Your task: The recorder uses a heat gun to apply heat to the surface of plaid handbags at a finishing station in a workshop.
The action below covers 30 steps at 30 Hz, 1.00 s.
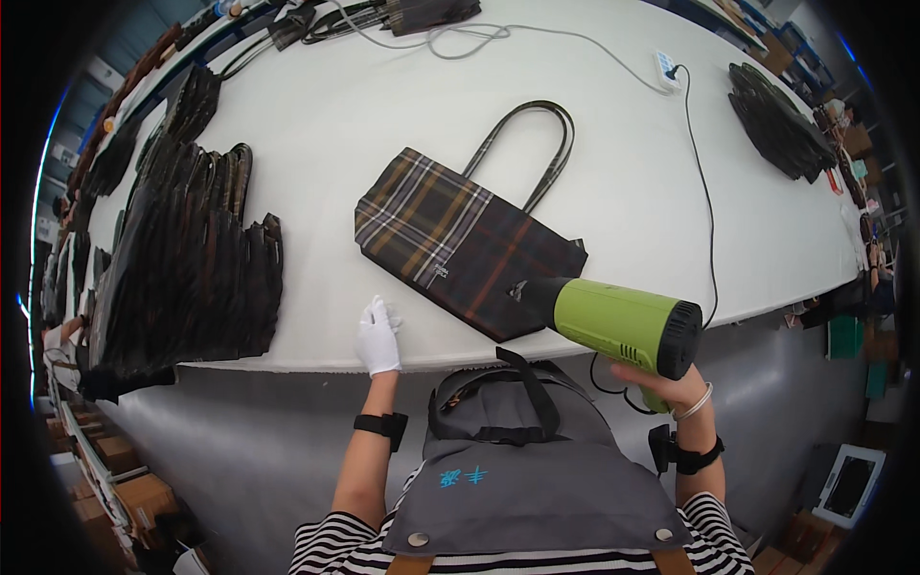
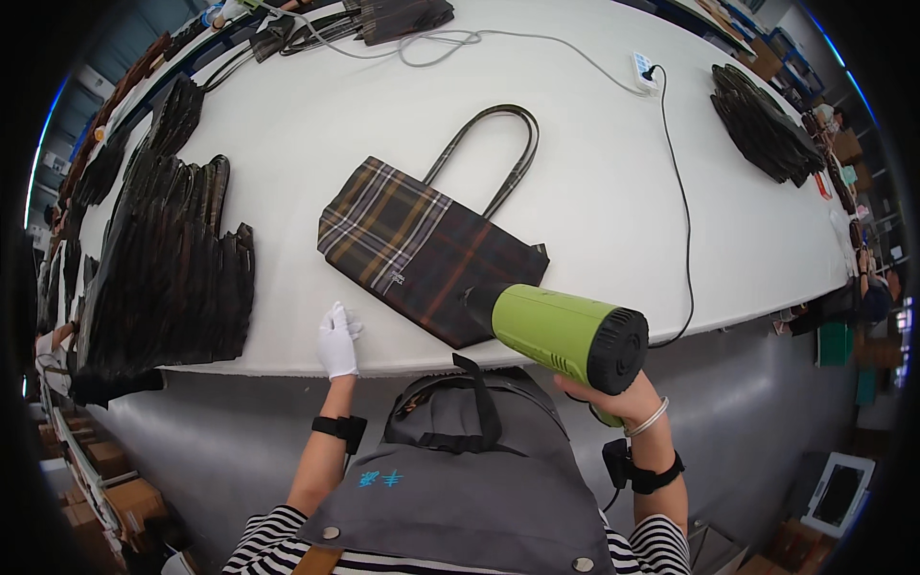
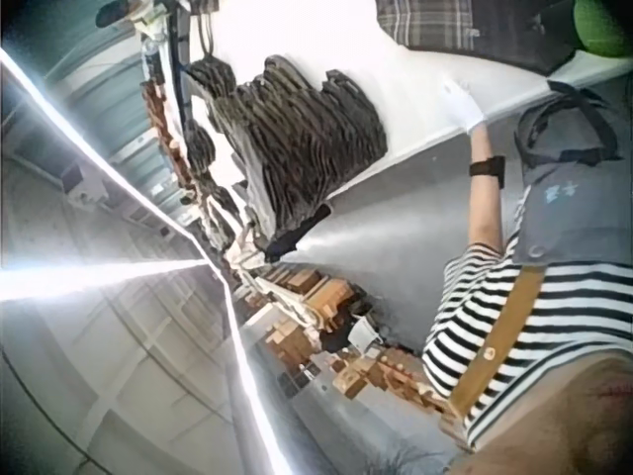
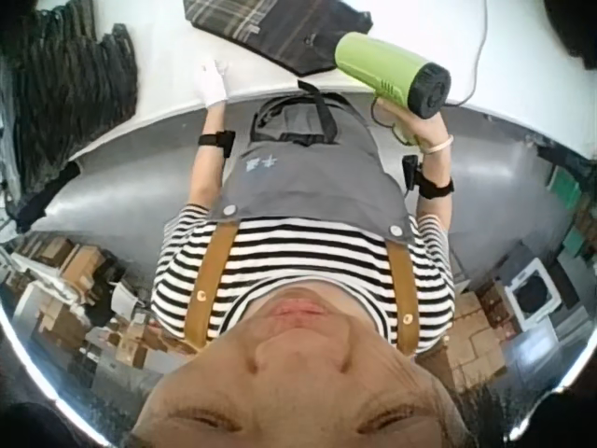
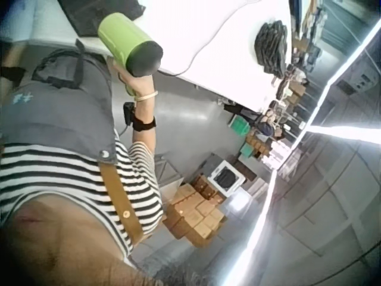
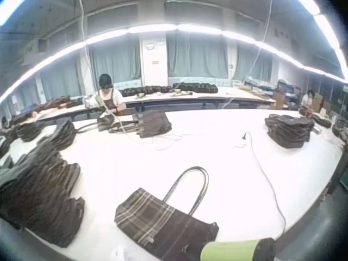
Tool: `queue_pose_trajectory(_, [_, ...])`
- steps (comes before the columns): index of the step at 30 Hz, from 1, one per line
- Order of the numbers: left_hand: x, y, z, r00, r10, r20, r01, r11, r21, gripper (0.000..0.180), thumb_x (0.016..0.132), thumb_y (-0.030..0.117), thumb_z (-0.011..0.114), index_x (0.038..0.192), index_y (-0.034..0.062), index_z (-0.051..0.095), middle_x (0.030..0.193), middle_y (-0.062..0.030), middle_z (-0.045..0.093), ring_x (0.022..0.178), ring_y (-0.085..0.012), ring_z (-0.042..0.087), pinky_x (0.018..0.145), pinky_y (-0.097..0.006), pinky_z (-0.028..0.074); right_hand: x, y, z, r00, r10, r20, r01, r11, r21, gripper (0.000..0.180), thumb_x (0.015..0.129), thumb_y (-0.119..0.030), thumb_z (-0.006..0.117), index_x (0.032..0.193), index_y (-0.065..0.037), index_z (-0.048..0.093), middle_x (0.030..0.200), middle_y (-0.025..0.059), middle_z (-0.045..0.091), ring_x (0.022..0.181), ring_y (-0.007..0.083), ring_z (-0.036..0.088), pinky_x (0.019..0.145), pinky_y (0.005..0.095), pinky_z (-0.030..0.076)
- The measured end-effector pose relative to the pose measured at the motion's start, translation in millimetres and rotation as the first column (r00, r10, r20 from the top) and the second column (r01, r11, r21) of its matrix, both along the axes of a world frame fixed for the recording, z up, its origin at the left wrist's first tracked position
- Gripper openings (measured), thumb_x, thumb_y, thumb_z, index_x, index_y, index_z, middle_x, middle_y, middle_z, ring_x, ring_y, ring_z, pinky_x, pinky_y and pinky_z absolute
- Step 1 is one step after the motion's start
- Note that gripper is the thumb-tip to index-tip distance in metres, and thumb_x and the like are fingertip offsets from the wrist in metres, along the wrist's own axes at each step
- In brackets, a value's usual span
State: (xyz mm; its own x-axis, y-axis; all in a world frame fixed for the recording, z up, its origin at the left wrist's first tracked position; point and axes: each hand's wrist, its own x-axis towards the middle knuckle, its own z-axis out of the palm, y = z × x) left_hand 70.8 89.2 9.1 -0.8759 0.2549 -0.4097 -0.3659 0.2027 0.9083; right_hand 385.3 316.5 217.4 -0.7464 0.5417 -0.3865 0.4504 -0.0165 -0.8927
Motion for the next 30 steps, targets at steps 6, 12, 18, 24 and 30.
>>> queue_pose_trajectory(6, [-7.3, -28.0, -1.2, 0.662, -0.259, -0.704, -0.174, 0.86, -0.479, 0.026, 0.091, 0.022, 0.054, 0.102, -0.0019, 0.06, 0.097, -0.0134, 0.063, 0.088, -0.025, 0.061, 0.078, -0.034, 0.048, -28.0, -4.9, -3.9, 0.986, 0.121, -0.113, -0.116, 0.992, 0.048, 0.041, 0.07, -0.012, 0.077, 0.107, -0.003, 0.06, 0.097, 0.0038, 0.064, 0.085, 0.0121, 0.057, 0.075, 0.0277, 0.047])
queue_pose_trajectory(12, [-4.9, -23.3, 10.9, 0.475, -0.41, -0.779, -0.152, 0.833, -0.532, 0.019, 0.088, 0.015, 0.055, 0.094, -0.0013, 0.061, 0.092, -0.0173, 0.062, 0.084, -0.0327, 0.06, 0.076, -0.039, 0.048, -69.0, -5.6, -17.3, 0.992, -0.052, -0.114, 0.066, 0.99, 0.122, 0.027, 0.074, -0.005, 0.07, 0.1, -0.005, 0.061, 0.088, 0.0025, 0.062, 0.077, 0.0107, 0.057, 0.065, 0.0257, 0.047])
queue_pose_trajectory(18, [-5.9, -26.6, 11.5, 0.505, -0.386, -0.772, -0.148, 0.843, -0.518, 0.017, 0.087, 0.016, 0.056, 0.091, 0.0001, 0.062, 0.091, -0.0153, 0.062, 0.078, -0.0318, 0.06, 0.072, -0.039, 0.048, -88.3, -2.0, -22.5, 0.932, -0.337, -0.129, 0.343, 0.939, 0.026, 0.025, 0.071, -0.008, 0.07, 0.095, -0.005, 0.062, 0.084, 0.0024, 0.063, 0.071, 0.0113, 0.058, 0.061, 0.0258, 0.046])
queue_pose_trajectory(24, [-8.8, -27.2, 12.2, 0.473, -0.418, -0.776, -0.131, 0.837, -0.531, 0.016, 0.086, 0.016, 0.056, 0.09, 0.0012, 0.062, 0.091, -0.0145, 0.063, 0.076, -0.0321, 0.06, 0.069, -0.039, 0.048, -111.6, 4.3, -23.6, 0.936, -0.318, -0.149, 0.333, 0.939, 0.084, 0.018, 0.071, -0.009, 0.069, 0.088, -0.004, 0.064, 0.08, 0.0023, 0.063, 0.067, 0.0108, 0.058, 0.059, 0.0258, 0.046])
queue_pose_trajectory(30, [-8.6, -29.3, 8.8, 0.47, -0.428, -0.772, -0.145, 0.825, -0.546, 0.014, 0.085, 0.014, 0.057, 0.088, 0.0022, 0.063, 0.091, -0.0136, 0.063, 0.074, -0.0316, 0.061, 0.066, -0.039, 0.049, -143.8, -16.9, -12.0, 0.98, -0.119, -0.162, 0.09, 0.98, -0.176, 0.024, 0.073, -0.003, 0.07, 0.096, -0.004, 0.063, 0.085, 0.004, 0.063, 0.073, 0.0123, 0.06, 0.061, 0.026, 0.048])
